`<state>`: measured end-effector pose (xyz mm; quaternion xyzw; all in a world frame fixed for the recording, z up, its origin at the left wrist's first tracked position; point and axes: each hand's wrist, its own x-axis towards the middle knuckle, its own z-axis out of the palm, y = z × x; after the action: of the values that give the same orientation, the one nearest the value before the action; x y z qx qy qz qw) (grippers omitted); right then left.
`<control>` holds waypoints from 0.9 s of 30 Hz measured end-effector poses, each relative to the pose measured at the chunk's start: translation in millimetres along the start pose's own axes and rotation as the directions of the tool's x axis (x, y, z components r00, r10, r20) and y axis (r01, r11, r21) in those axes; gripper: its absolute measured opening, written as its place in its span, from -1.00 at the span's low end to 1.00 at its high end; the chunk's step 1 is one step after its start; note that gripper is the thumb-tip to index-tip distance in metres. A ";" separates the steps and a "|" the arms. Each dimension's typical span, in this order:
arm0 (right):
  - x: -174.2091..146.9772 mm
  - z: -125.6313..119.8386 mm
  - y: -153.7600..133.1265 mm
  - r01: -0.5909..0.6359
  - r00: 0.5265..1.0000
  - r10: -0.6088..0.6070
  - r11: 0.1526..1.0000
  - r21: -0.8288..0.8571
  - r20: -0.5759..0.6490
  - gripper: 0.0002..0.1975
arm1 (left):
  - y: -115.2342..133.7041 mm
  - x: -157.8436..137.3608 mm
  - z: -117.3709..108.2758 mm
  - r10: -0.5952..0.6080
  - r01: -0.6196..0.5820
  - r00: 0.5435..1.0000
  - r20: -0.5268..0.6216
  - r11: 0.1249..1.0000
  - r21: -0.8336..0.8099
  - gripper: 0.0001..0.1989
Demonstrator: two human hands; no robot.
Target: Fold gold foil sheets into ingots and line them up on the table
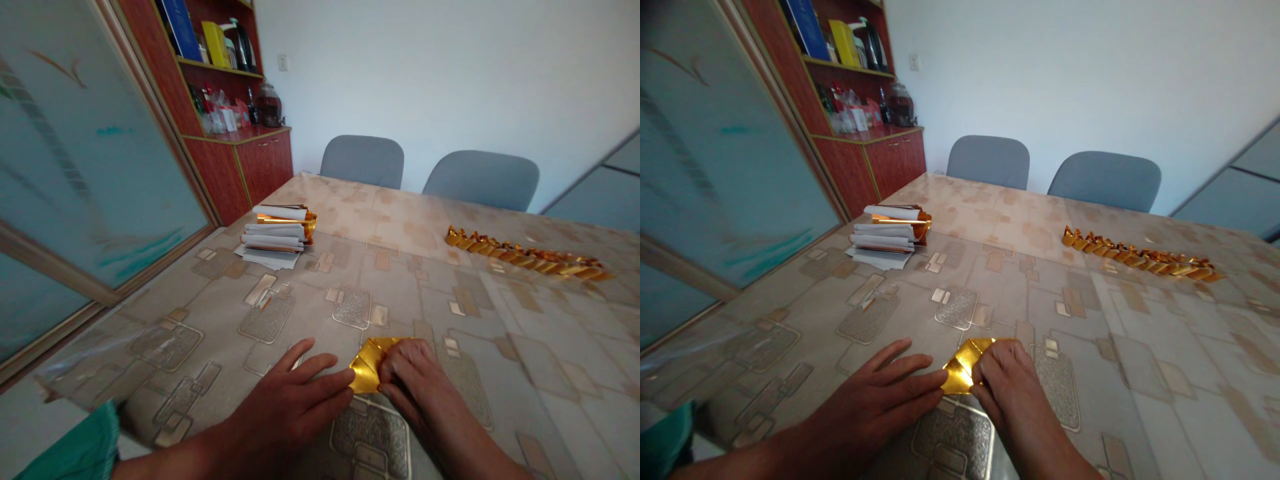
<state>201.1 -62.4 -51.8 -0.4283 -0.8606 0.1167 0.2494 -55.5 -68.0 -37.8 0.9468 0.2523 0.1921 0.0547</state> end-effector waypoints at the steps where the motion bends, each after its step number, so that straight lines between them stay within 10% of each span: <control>1: 0.0 -0.2 -0.1 0.002 1.000 -0.002 1.000 -0.008 -0.002 -0.85 | -1.0 -2.7 0.7 -0.007 0.007 1.000 -0.011 1.000 0.003 -0.64; 27: -2.3 -2.4 1.4 0.011 0.996 -0.011 1.000 0.000 0.088 -0.87 | 9.9 6.9 3.5 -0.060 0.061 0.998 0.025 0.998 -0.022 -0.71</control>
<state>204.4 -63.4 -51.1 -0.4181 -0.8731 0.1340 0.2120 -44.1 -73.1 -36.8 0.9404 0.2778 0.1815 0.0744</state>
